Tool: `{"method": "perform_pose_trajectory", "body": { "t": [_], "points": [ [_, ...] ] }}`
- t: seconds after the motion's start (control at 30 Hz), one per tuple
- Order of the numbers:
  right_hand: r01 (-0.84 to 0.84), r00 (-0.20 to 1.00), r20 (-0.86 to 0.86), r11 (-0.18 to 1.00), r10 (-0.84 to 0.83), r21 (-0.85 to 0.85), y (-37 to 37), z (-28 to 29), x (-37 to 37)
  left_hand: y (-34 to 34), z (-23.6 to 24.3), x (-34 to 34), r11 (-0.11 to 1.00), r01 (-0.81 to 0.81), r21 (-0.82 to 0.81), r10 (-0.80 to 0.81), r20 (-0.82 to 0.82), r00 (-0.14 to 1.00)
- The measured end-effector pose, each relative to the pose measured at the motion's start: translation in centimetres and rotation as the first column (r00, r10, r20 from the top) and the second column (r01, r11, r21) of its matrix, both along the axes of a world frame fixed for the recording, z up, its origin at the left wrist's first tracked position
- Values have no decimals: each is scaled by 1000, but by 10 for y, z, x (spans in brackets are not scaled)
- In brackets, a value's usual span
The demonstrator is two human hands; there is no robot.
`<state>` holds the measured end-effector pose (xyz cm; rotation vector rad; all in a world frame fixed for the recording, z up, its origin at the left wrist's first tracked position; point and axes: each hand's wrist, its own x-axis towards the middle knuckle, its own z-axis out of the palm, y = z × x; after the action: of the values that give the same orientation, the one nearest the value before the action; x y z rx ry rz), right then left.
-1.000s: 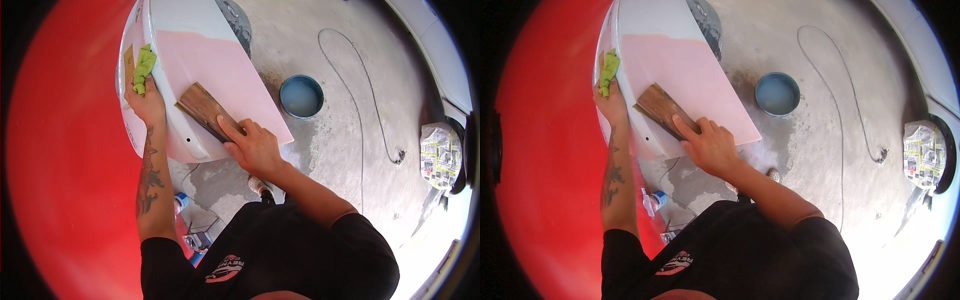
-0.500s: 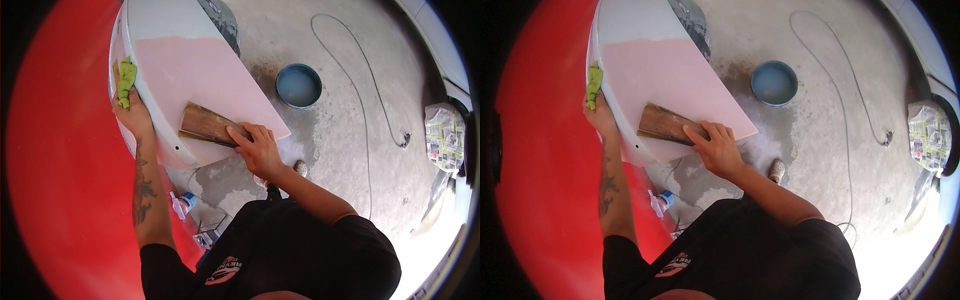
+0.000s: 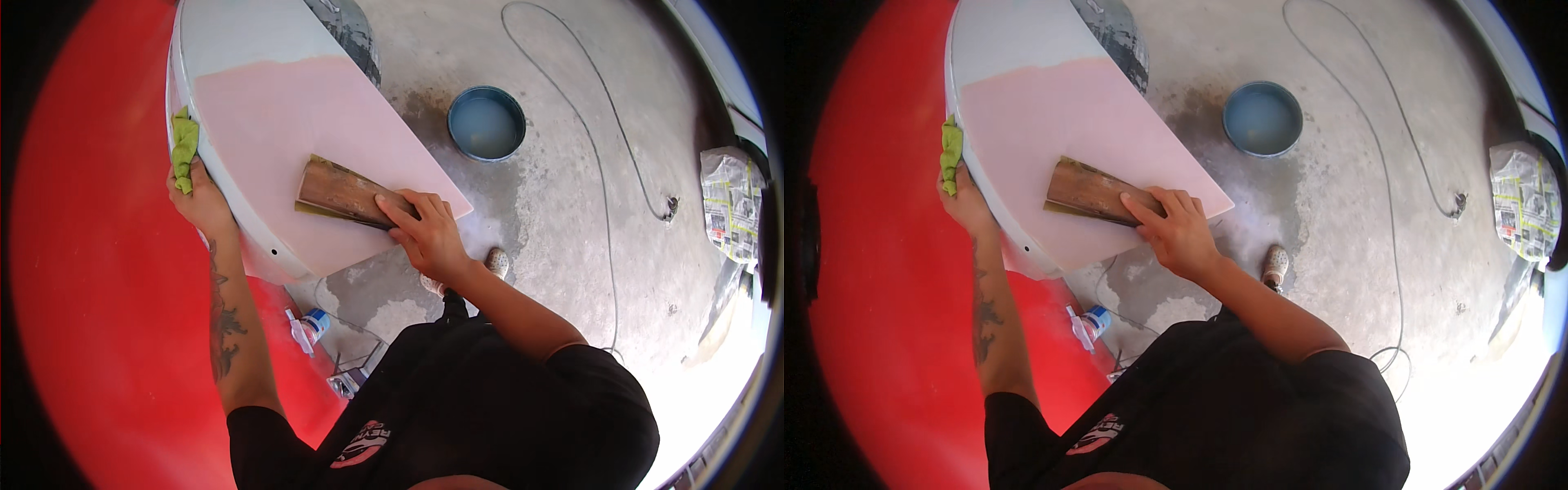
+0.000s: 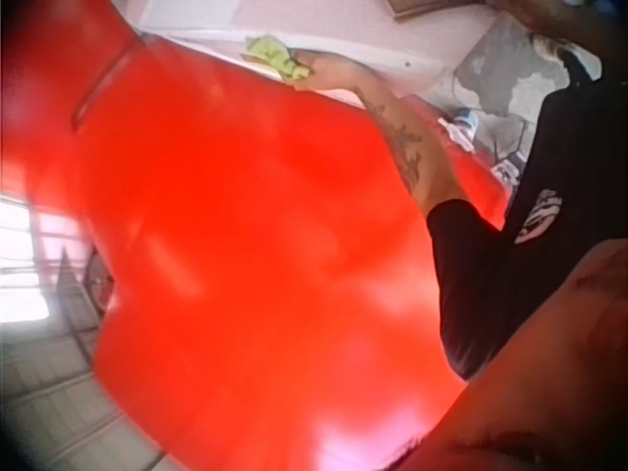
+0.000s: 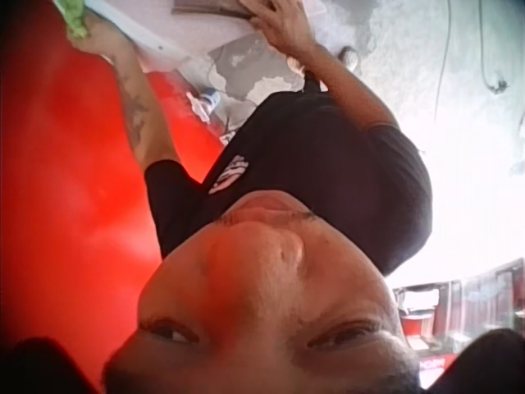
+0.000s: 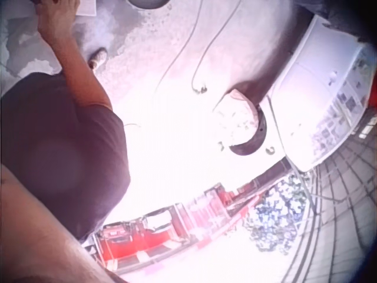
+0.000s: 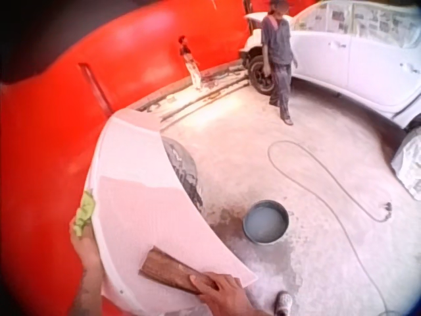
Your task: Sanding a car body part using a sanding block and water for surface preparation.
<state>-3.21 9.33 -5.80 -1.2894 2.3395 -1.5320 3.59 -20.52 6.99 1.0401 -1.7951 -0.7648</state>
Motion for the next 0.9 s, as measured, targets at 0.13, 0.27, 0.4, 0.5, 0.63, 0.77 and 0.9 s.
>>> {"method": "perform_pose_trajectory", "body": {
  "t": [0.13, 0.27, 0.4, 0.5, 0.63, 0.77, 0.9],
  "points": [
    [136, 986, -99, 991, -135, 0, -56, -19, -70, 7, 3, -16, 1000, 19, 6, -19, -76, 997],
    [226, 974, -45, 972, -223, 68, -112, -34, -138, 10, 1, -22, 999, 21, 33, -20, -26, 999],
    [125, 992, -9, 991, -125, 38, -50, -29, -59, -7, -4, -1, 1000, 21, 2, -21, -38, 999],
    [63, 997, 41, 988, -70, 144, 23, -20, 0, 0, -2, -3, 999, -20, 35, 22, -51, 998],
    [127, 988, -102, 986, -115, 112, -20, -33, -49, -1, 3, -1, 1000, -6, 20, 7, -43, 999],
    [250, 967, -16, 935, -254, 253, -92, -40, -156, 8, -2, -23, 1000, 22, 15, -22, -9, 1000],
    [165, 986, 14, 977, -169, 135, -56, -41, -86, -3, -3, -7, 1000, 0, 5, 0, -27, 1000]
  ]
}}
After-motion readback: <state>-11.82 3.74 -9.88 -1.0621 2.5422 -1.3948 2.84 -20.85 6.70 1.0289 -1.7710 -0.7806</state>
